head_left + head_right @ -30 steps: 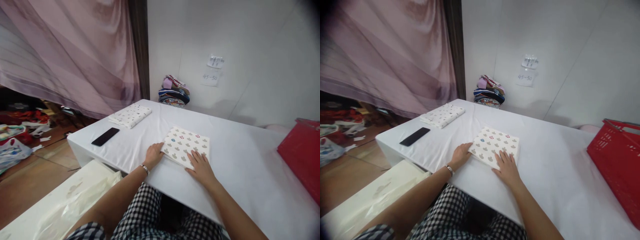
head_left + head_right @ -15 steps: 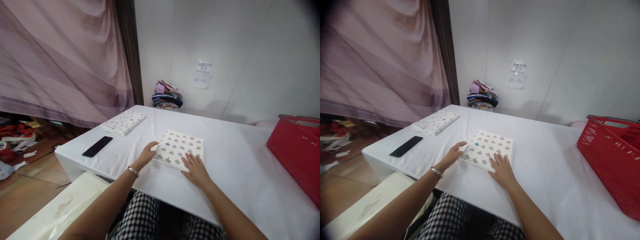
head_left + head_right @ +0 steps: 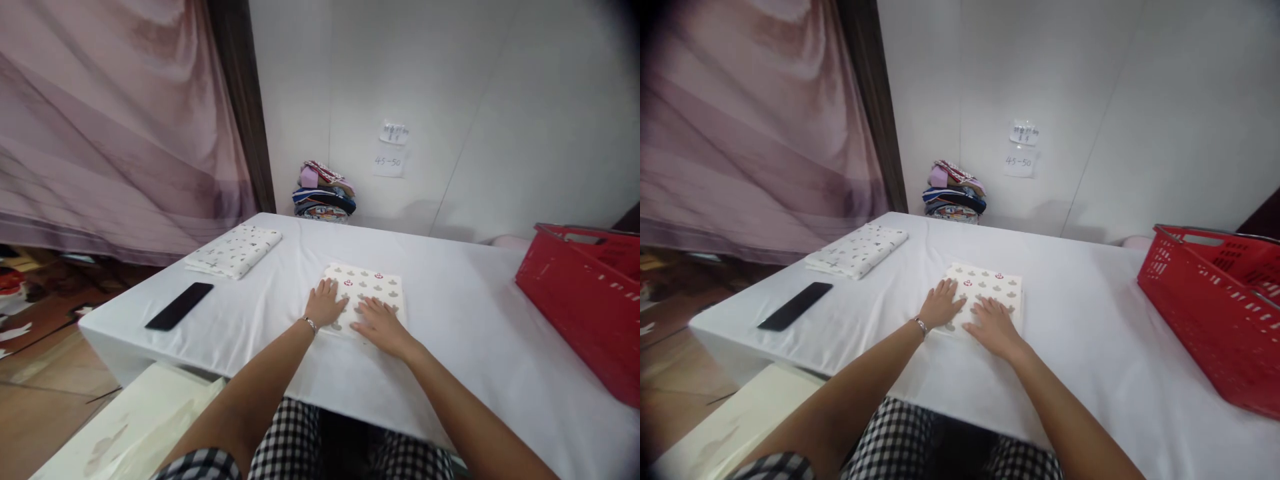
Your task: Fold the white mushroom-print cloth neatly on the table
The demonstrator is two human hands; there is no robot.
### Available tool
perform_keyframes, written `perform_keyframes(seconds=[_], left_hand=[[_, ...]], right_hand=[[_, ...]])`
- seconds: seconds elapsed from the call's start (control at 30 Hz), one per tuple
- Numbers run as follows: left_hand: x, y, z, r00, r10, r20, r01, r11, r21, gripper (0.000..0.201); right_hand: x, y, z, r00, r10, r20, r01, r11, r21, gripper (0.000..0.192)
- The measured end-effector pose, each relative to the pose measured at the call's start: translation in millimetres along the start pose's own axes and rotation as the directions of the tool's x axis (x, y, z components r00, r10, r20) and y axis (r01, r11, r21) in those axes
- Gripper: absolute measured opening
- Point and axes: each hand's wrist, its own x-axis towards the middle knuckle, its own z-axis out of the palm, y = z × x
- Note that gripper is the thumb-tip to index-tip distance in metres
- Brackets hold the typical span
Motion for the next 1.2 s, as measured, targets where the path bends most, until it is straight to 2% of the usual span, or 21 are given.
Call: perform_keyframes(seconds=[0.07,0.13,0.2,0.27,0.33,0.4,0.5,0.63,0.7,0.77,0.93,1.07,1.13,1.2], left_hand=[[-1,0,-1.7,1.000,0.008,-0.004,-0.008,1.000,0.016,0.061],[-1,-1,-2.7,1.000,0.015,-0.002,-0.015,1.000,0.017,0.060],[-1,-2,-2.7,1.000,0.010,-0.002,-0.010,1.000,0.001,0.059],[-1,-3,-2.0,1.000,0.006,-0.011,-0.007,1.000,-0.019,0.058],[0,-4,-1.0,1.000,0.012,-0.016,-0.012,0.999,-0.032,0.059],[0,-4,-0.2,1.000,0.018,-0.012,-0.018,0.999,-0.039,0.060],[0,-4,0.0,1.000,0.013,0.000,-0.013,0.999,-0.052,0.060],[1,-2,-2.0,1.000,-0.007,0.020,0.008,0.998,-0.068,0.059],[1,-1,-3.7,0.999,-0.022,0.036,0.025,0.997,-0.068,0.060],[1,0,-5.5,0.997,-0.039,0.061,0.043,0.997,-0.065,0.061],[2,2,-9.2,0.994,-0.055,0.091,0.059,0.997,-0.049,0.063],[4,3,-11.9,0.994,-0.047,0.100,0.052,0.998,-0.044,0.064],[2,5,-13.2,0.993,-0.050,0.104,0.055,0.997,-0.045,0.063],[-3,8,-14.3,0.993,-0.067,0.099,0.072,0.997,-0.040,0.062]], right_hand=[[30,-22,-3,0.997,-0.027,-0.070,0.029,0.999,0.028,0.066],[62,-33,-1,0.991,-0.039,-0.128,0.042,0.999,0.021,0.066],[85,-26,4,0.995,0.031,-0.091,-0.031,1.000,-0.003,0.068],[93,-2,8,0.983,0.180,-0.045,-0.181,0.983,-0.029,0.070],[86,31,9,0.955,0.288,-0.065,-0.292,0.954,-0.063,0.075],[72,61,9,0.934,0.345,-0.092,-0.351,0.934,-0.068,0.076],[59,84,10,0.906,0.403,-0.127,-0.410,0.912,-0.031,0.076],[63,87,8,0.906,0.401,-0.134,-0.401,0.915,0.030,0.076],[65,87,3,0.911,0.398,-0.105,-0.392,0.917,0.072,0.071],[59,89,-1,0.895,0.433,-0.109,-0.416,0.897,0.147,0.063],[21,90,5,0.761,0.580,-0.291,-0.466,0.800,0.377,0.049],[1,77,16,0.663,0.693,-0.283,-0.510,0.695,0.506,0.043],[0,71,16,0.633,0.718,-0.290,-0.530,0.675,0.514,0.041],[1,67,14,0.624,0.721,-0.301,-0.546,0.678,0.492,0.038]])
